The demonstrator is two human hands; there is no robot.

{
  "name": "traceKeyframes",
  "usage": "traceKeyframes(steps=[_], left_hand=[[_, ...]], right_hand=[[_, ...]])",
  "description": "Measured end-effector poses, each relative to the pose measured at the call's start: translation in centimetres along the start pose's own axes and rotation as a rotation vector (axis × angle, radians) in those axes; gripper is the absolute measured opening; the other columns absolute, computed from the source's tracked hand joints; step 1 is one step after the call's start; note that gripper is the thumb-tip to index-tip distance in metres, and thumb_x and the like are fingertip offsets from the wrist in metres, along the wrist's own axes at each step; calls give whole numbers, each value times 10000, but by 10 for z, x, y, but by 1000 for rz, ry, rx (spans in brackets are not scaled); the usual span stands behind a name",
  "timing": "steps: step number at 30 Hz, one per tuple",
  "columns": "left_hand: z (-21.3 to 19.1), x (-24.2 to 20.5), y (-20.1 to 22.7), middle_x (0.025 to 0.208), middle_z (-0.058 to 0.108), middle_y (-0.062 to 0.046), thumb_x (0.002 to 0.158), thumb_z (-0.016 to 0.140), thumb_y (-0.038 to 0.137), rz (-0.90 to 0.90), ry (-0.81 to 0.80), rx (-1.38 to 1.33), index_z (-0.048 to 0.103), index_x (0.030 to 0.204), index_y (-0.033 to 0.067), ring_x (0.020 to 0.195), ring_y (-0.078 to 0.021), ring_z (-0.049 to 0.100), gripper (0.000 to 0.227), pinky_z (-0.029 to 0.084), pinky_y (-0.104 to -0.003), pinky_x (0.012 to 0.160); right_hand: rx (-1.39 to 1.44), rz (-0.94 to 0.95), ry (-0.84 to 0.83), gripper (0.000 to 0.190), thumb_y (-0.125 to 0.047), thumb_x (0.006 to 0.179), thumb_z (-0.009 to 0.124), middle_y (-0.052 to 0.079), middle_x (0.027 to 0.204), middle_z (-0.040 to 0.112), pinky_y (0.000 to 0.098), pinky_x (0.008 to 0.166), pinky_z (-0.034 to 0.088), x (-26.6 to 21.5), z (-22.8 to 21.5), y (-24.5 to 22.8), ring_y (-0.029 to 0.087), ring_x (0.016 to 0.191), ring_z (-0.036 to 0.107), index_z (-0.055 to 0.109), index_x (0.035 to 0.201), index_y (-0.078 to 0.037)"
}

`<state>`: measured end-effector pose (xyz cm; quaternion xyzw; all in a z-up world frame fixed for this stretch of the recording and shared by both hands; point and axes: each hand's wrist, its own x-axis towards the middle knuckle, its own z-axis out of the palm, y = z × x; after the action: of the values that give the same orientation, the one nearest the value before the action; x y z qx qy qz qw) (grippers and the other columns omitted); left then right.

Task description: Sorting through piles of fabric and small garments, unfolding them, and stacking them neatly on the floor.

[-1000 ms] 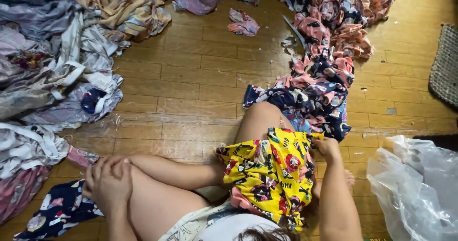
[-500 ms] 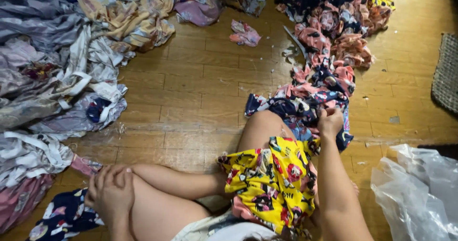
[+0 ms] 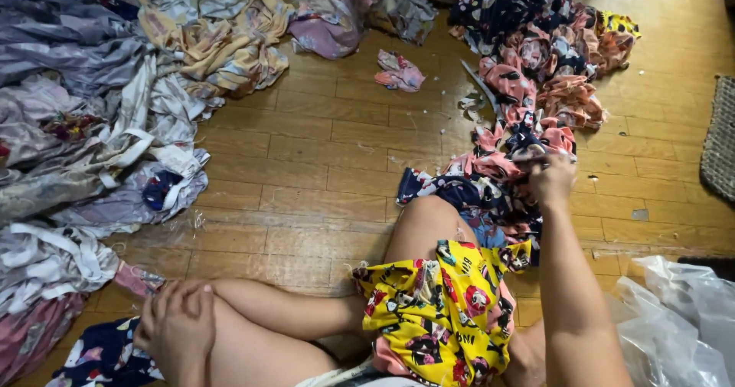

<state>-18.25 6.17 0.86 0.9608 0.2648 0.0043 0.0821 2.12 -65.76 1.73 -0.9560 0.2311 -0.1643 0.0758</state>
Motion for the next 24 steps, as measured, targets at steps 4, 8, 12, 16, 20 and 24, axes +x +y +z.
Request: traceKeyframes(steps=[4, 8, 12, 16, 20, 24], left_hand=[[-4, 5, 7, 1521, 572, 78, 970, 482, 619, 31, -11, 9, 720, 1215, 296, 1456, -298, 407, 470, 274, -574, 1104], [10, 28, -3, 1602, 398, 207, 950, 292, 713, 52, -377, 190, 604, 1303, 462, 1476, -246, 283, 534, 199, -653, 1129], [28, 56, 12, 1563, 494, 70, 926, 431, 610, 89, -569, 127, 525, 1453, 371, 1454, -281, 453, 587, 281, -629, 1204], [81, 79, 67, 1584, 402, -97, 758, 655, 684, 269, -369, -256, 531, 1427, 320, 1519, -399, 281, 772, 298, -637, 1143], [108, 88, 168, 1411, 548, -171, 865, 700, 319, 224, 62, -645, 572, 1327, 100, 1287, -390, 526, 527, 393, -539, 1067], [169, 74, 197, 1541, 446, -282, 910, 588, 422, 387, 224, -258, 510, 1445, 33, 1401, -482, 406, 666, 243, -676, 1160]], right_hand=[[-116, 125, -455, 528, -402, 929, 657, 149, 1570, 332, 625, 1157, 227, -39, -7, -39, 396, 1423, 310, 556, 1436, -293], [-165, 250, -810, 968, -65, 737, 577, 105, 1685, 234, 792, 1175, 19, -88, 57, -22, 443, 1584, 8, 315, 1585, -451], [-286, 201, -890, 722, -236, 884, 528, 112, 1678, 260, 759, 1163, 205, -66, 63, 3, 440, 1558, 137, 382, 1553, -467], [-354, -189, -895, 786, -424, 774, 736, 133, 1087, 753, 414, 798, 589, -2, 69, 40, 326, 842, 711, 475, 1515, -423], [11, 54, -658, 581, -284, 839, 808, 172, 913, 768, 404, 702, 588, 63, 49, 13, 302, 763, 705, 647, 1369, -111], [304, 322, -678, 700, -189, 870, 805, 227, 1172, 718, 407, 778, 550, 127, 43, -47, 311, 899, 694, 515, 1487, -31]])
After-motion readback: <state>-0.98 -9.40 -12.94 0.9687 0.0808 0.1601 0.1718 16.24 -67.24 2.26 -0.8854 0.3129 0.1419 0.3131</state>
